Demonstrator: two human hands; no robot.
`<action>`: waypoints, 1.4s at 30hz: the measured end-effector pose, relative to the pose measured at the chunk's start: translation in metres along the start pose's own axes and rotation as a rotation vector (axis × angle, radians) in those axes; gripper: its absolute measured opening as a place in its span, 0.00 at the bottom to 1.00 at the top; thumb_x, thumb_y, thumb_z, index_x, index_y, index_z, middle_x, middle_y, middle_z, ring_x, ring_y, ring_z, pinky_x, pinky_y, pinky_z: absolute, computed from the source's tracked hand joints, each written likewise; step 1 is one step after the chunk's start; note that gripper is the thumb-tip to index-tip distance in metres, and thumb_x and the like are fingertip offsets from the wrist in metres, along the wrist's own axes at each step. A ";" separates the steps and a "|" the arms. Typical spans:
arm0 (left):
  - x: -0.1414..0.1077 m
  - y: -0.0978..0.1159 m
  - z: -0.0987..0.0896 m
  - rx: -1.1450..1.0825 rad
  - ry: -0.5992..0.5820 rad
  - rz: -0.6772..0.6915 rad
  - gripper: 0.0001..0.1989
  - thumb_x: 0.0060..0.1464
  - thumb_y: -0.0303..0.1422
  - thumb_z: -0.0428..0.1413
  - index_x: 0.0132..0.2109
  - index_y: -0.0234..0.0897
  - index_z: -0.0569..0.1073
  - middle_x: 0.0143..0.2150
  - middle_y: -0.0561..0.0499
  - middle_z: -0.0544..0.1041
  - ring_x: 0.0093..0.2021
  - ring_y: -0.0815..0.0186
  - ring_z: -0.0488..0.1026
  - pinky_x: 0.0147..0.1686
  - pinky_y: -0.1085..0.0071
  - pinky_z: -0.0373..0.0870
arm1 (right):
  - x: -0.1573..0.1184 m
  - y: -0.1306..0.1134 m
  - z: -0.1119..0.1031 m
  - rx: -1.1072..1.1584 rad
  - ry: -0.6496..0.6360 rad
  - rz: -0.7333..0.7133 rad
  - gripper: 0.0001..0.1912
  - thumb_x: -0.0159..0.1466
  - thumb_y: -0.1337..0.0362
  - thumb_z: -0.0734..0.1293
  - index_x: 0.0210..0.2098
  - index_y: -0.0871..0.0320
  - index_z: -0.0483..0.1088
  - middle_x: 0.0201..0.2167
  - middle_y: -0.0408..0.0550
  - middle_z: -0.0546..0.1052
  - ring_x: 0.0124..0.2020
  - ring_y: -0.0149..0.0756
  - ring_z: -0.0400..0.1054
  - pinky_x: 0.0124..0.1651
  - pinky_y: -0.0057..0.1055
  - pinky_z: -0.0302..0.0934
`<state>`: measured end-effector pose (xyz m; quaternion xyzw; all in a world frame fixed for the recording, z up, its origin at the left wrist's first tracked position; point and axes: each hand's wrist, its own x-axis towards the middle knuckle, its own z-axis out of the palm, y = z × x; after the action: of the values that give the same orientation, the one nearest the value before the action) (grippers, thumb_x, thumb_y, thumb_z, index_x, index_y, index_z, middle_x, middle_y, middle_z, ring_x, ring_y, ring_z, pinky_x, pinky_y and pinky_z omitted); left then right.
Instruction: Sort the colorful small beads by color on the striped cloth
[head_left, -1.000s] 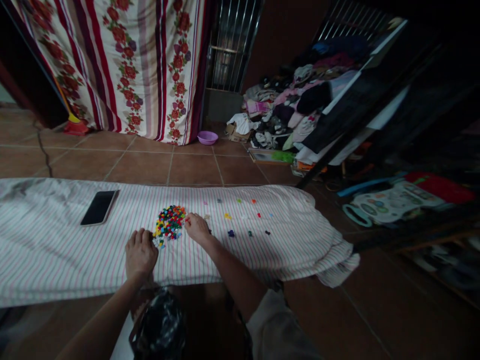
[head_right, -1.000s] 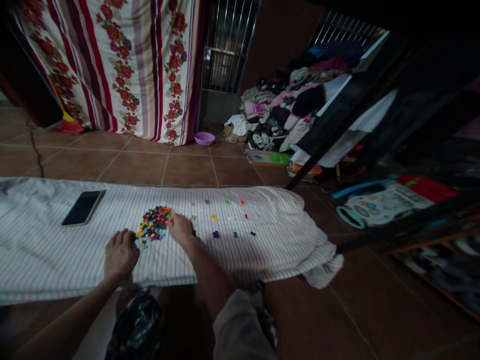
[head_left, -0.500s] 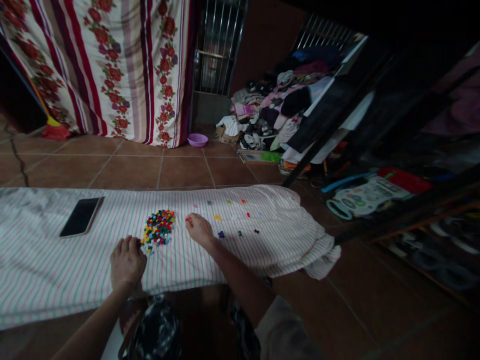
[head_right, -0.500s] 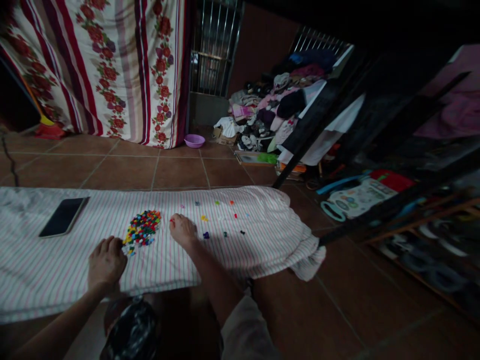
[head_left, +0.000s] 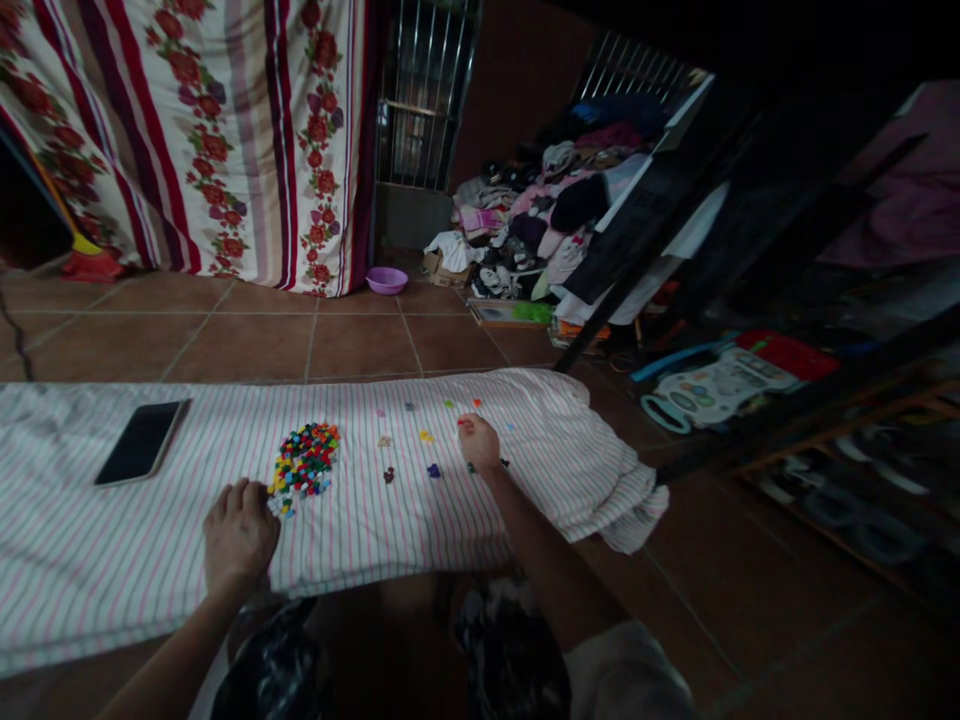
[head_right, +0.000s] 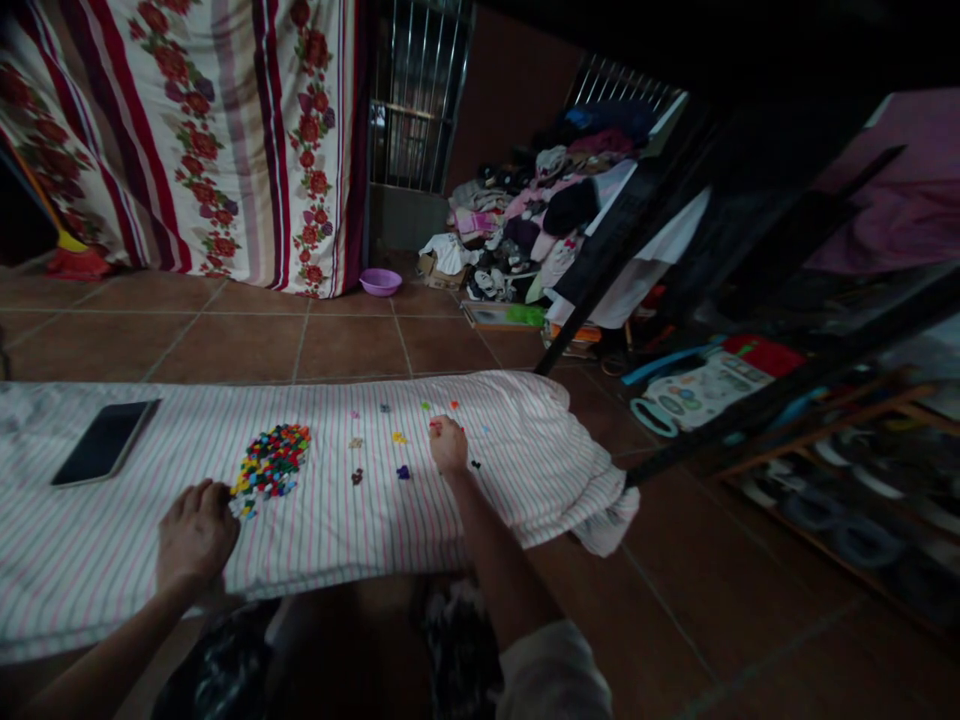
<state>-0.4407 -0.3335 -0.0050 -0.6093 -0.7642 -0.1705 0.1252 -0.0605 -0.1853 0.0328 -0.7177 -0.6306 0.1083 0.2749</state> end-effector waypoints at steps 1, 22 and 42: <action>0.000 0.000 -0.001 0.004 -0.002 0.000 0.15 0.60 0.30 0.43 0.46 0.32 0.73 0.52 0.38 0.74 0.58 0.49 0.66 0.53 0.55 0.65 | 0.004 0.010 -0.006 -0.036 0.002 0.043 0.15 0.63 0.73 0.59 0.41 0.58 0.77 0.39 0.49 0.81 0.41 0.34 0.73 0.46 0.26 0.62; 0.000 0.000 0.000 0.010 -0.003 0.005 0.15 0.60 0.30 0.43 0.46 0.32 0.72 0.53 0.37 0.73 0.58 0.49 0.65 0.55 0.54 0.64 | 0.025 0.065 -0.017 -0.234 -0.062 0.156 0.18 0.64 0.73 0.59 0.44 0.58 0.78 0.41 0.51 0.81 0.43 0.35 0.74 0.44 0.25 0.63; 0.003 0.001 -0.006 -0.009 -0.034 0.018 0.14 0.58 0.31 0.43 0.44 0.34 0.71 0.49 0.38 0.74 0.53 0.51 0.68 0.52 0.55 0.65 | 0.015 0.054 -0.005 -0.255 -0.052 0.068 0.21 0.63 0.77 0.58 0.52 0.64 0.73 0.45 0.59 0.75 0.45 0.38 0.70 0.48 0.28 0.61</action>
<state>-0.4403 -0.3336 0.0019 -0.6194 -0.7600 -0.1624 0.1107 -0.0094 -0.1754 0.0113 -0.7646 -0.6215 0.0549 0.1612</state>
